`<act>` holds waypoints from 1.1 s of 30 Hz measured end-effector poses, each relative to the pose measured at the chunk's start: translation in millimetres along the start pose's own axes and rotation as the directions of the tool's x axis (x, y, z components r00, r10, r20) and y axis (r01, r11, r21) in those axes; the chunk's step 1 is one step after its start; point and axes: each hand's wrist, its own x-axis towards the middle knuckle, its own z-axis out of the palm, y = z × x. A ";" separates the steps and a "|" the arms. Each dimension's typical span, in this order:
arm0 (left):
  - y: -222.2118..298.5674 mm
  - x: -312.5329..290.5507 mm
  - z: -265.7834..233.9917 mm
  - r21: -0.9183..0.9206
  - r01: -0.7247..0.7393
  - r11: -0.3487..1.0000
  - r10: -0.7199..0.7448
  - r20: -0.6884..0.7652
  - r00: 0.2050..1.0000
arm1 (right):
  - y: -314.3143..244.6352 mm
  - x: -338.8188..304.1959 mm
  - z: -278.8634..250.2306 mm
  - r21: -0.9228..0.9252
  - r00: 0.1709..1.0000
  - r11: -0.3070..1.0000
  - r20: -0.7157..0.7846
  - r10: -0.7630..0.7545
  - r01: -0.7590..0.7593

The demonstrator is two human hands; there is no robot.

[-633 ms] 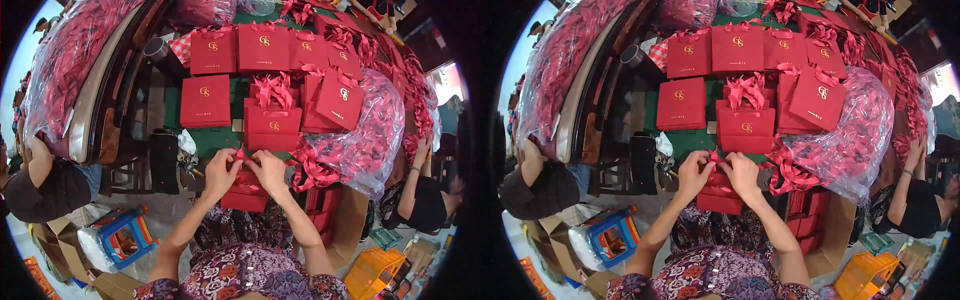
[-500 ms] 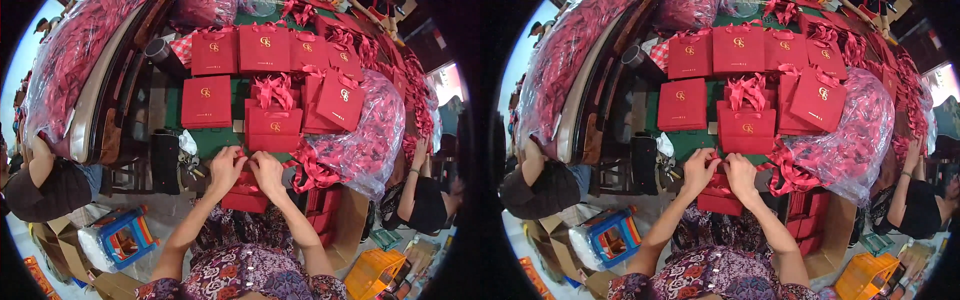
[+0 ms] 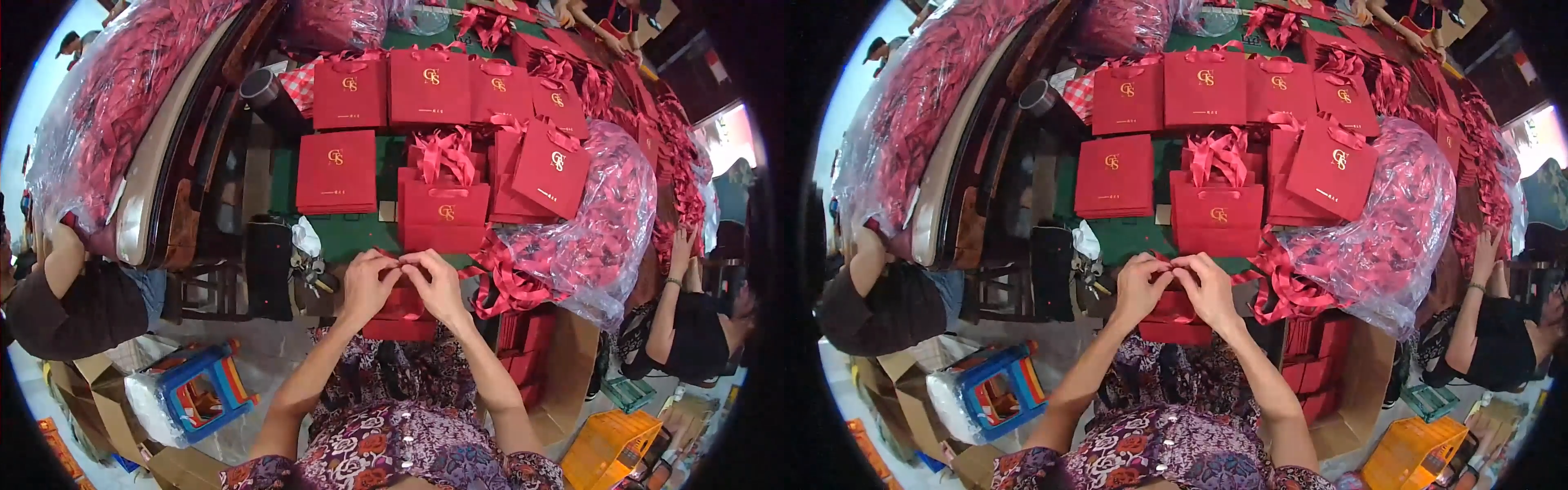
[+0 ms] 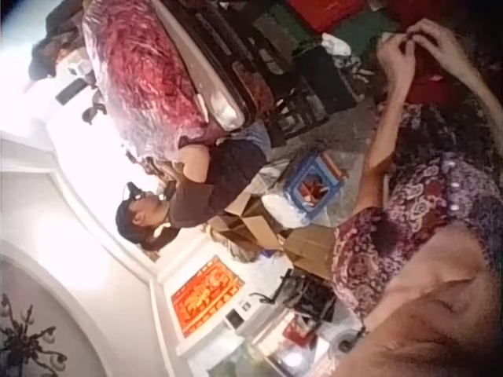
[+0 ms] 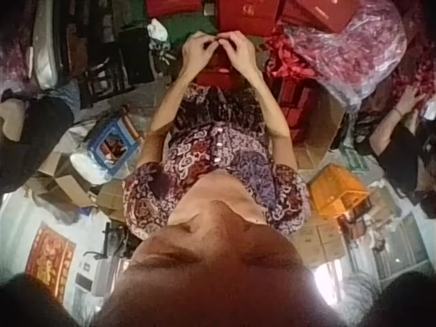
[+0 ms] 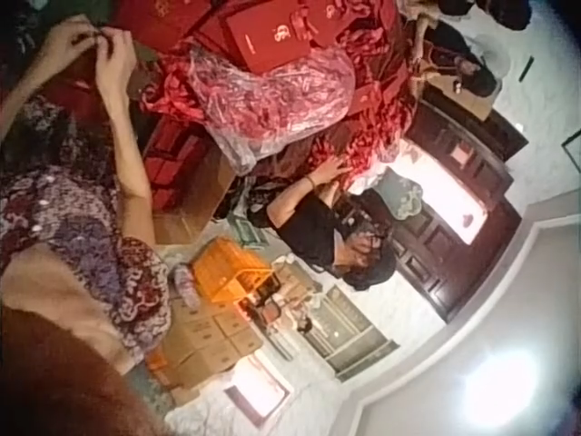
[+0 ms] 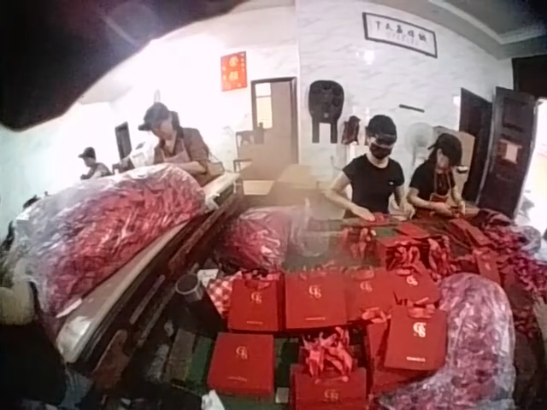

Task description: The person attaches ribbon handles to small gift bags by threading and securing ribbon straps through the bags by hand, then placing the finished bags onto a stack.

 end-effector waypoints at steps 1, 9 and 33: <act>-2.1 0.5 -1.3 0.013 -0.024 1.000 0.024 0.000 1.000 | -2.6 0.5 -0.5 -0.032 1.000 0.999 0.028 0.010 -0.009; 0.9 2.5 -10.0 0.074 -0.133 0.988 0.133 0.018 0.991 | -3.9 1.1 -2.0 -0.140 0.986 0.976 -0.001 -0.167 0.165; 22.2 -57.0 -50.2 -0.229 0.143 0.963 0.009 0.556 0.831 | -21.7 37.1 -34.2 0.113 0.989 0.994 -0.146 0.005 0.011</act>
